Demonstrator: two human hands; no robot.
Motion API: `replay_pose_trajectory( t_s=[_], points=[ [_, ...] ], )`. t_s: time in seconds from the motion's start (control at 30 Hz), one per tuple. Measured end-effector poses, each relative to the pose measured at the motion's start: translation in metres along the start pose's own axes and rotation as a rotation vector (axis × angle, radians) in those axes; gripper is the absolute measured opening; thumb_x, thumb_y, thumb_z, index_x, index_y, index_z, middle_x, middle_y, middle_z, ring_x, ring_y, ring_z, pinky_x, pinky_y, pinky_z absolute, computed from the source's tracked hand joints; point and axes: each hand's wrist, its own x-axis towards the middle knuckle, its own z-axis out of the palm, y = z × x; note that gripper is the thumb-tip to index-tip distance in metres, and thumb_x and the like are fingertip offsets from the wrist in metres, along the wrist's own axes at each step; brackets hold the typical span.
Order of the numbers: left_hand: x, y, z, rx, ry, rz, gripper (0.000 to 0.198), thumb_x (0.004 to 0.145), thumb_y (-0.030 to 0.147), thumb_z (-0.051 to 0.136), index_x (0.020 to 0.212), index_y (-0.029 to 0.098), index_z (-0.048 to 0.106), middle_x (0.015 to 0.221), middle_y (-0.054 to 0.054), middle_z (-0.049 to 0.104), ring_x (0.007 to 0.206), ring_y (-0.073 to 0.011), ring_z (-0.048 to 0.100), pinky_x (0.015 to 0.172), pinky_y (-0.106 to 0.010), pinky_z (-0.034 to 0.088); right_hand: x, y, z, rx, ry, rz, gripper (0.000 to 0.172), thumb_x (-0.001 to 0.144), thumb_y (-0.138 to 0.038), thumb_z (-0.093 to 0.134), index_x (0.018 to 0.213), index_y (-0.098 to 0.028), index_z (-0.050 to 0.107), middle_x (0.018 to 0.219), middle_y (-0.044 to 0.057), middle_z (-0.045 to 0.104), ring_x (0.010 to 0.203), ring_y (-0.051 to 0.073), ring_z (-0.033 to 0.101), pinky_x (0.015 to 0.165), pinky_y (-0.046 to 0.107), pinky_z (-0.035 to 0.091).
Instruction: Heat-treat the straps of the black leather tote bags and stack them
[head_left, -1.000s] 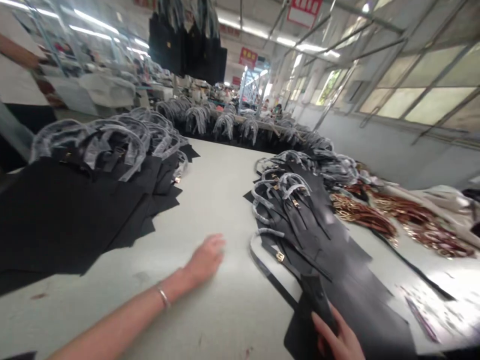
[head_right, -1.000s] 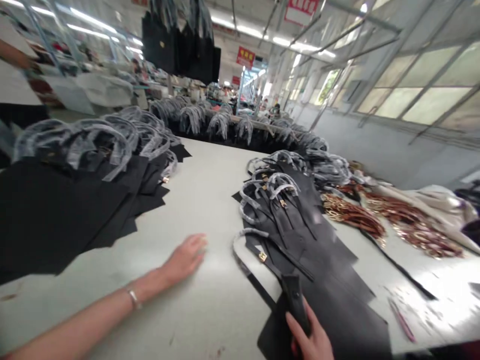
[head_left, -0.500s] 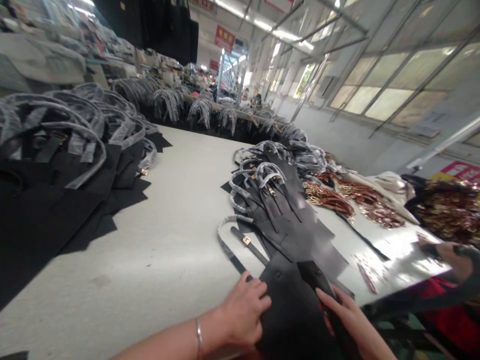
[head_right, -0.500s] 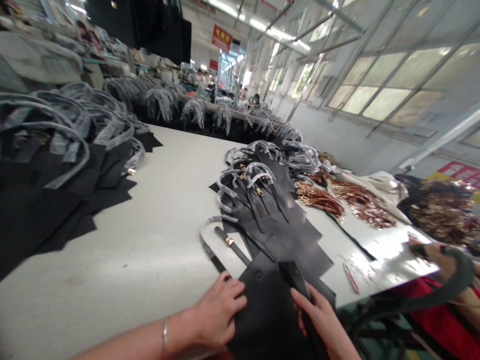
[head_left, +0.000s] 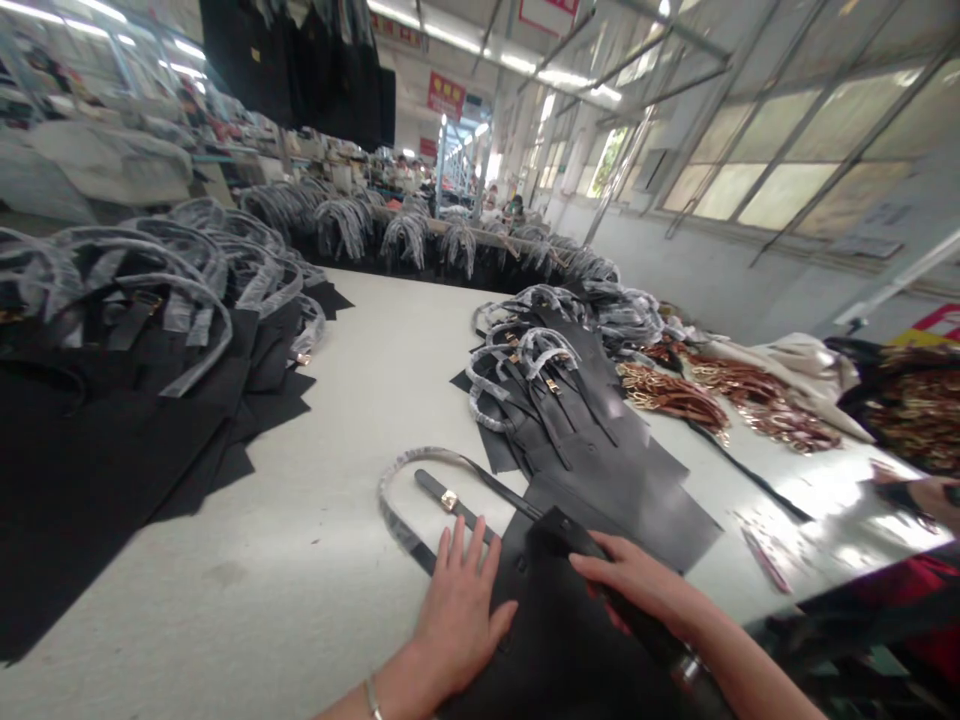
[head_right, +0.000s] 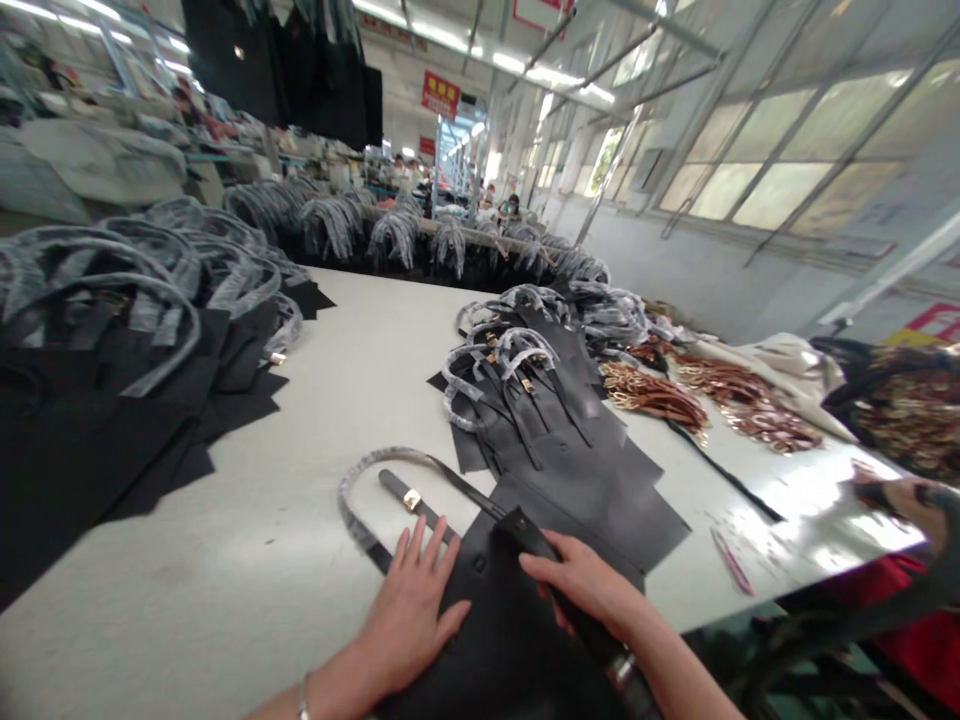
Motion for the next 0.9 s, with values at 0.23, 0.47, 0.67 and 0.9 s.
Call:
replay_pose_trajectory(
  t_s=[0.23, 0.47, 0.67, 0.9],
  points=[
    [0.004, -0.015, -0.003, -0.021, -0.001, 0.043, 0.072, 0.085, 0.058, 0.049, 0.146, 0.022, 0.034, 0.157, -0.012, 0.018, 0.144, -0.0384, 0.005, 0.115, -0.057, 0.015, 0.034, -0.023, 0.004, -0.03, -0.018, 0.0, 0.033, 0.083, -0.05, 0.061, 0.094, -0.02, 0.055, 0.059, -0.005, 0.059, 0.037, 0.009, 0.052, 0.033, 0.017, 0.04],
    [0.008, -0.018, 0.0, -0.03, -0.008, 0.13, 0.068, 0.086, 0.053, 0.053, 0.147, 0.038, 0.026, 0.16, -0.005, 0.009, 0.144, -0.0391, 0.005, 0.113, -0.059, 0.015, 0.026, -0.018, 0.003, -0.003, 0.022, 0.048, 0.035, 0.081, -0.052, 0.062, 0.09, -0.019, 0.055, 0.06, -0.002, 0.06, 0.038, 0.011, 0.053, 0.033, 0.02, 0.041],
    [0.032, -0.053, -0.021, 0.057, -0.065, 0.25, 0.057, 0.089, 0.048, 0.051, 0.143, 0.039, 0.035, 0.157, -0.006, 0.022, 0.142, -0.0366, 0.018, 0.111, -0.061, 0.012, 0.034, -0.033, -0.012, 0.033, 0.289, -0.05, 0.027, 0.086, -0.047, 0.058, 0.089, -0.021, 0.049, 0.063, -0.005, 0.056, 0.04, 0.009, 0.052, 0.035, 0.019, 0.042],
    [0.07, -0.064, -0.046, 0.137, -0.022, 0.166, 0.043, 0.087, 0.014, 0.043, 0.128, 0.023, 0.055, 0.147, -0.012, 0.041, 0.137, -0.0314, 0.033, 0.112, -0.054, 0.019, 0.01, -0.017, -0.026, 0.033, 0.219, 0.028, 0.036, 0.082, -0.054, 0.061, 0.086, -0.021, 0.05, 0.061, -0.003, 0.057, 0.039, 0.01, 0.053, 0.033, 0.019, 0.041]
  ],
)
